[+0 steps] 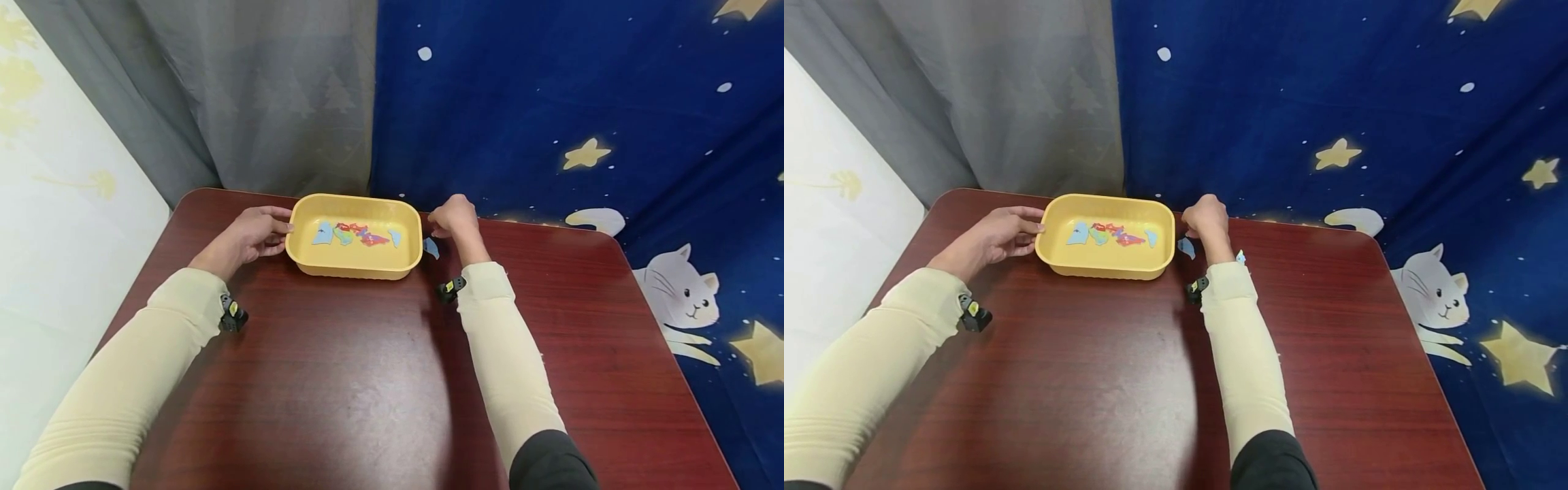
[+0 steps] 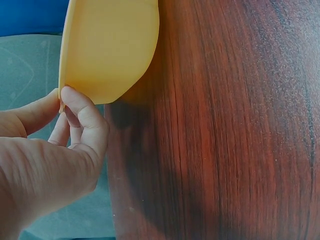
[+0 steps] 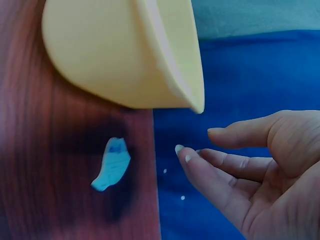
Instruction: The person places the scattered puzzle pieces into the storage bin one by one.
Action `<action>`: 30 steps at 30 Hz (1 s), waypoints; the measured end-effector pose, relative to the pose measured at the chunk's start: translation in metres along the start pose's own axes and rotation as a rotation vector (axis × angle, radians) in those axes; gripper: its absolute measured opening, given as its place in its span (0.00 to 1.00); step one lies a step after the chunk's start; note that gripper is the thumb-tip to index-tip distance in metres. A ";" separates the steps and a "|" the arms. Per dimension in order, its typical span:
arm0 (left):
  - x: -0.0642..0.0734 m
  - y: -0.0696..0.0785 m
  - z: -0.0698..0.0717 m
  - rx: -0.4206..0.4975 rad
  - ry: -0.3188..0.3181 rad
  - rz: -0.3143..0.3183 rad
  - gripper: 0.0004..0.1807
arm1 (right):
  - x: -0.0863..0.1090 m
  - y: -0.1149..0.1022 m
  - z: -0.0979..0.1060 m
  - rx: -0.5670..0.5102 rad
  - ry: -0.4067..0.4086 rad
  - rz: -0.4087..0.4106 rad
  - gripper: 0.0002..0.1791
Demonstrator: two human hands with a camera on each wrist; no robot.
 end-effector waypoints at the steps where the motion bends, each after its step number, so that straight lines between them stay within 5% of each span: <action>1: 0.000 0.000 0.000 -0.001 0.002 0.000 0.26 | 0.000 0.003 -0.001 0.003 -0.004 -0.005 0.07; 18: 0.001 0.000 -0.001 0.003 0.003 0.000 0.26 | -0.004 0.027 -0.027 0.105 -0.074 -0.016 0.14; 30: 0.000 -0.001 -0.001 0.013 0.005 0.001 0.26 | -0.003 0.023 -0.036 0.256 0.047 0.058 0.11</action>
Point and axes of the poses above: each hand's wrist, its own x-axis away from the middle knuckle, its own z-axis out of the back of the hand, y = z × x, the point moved 10 cm from there along -x, towards the middle knuckle, and after that the axes turned 10 degrees about x, right-handed, at the moved point
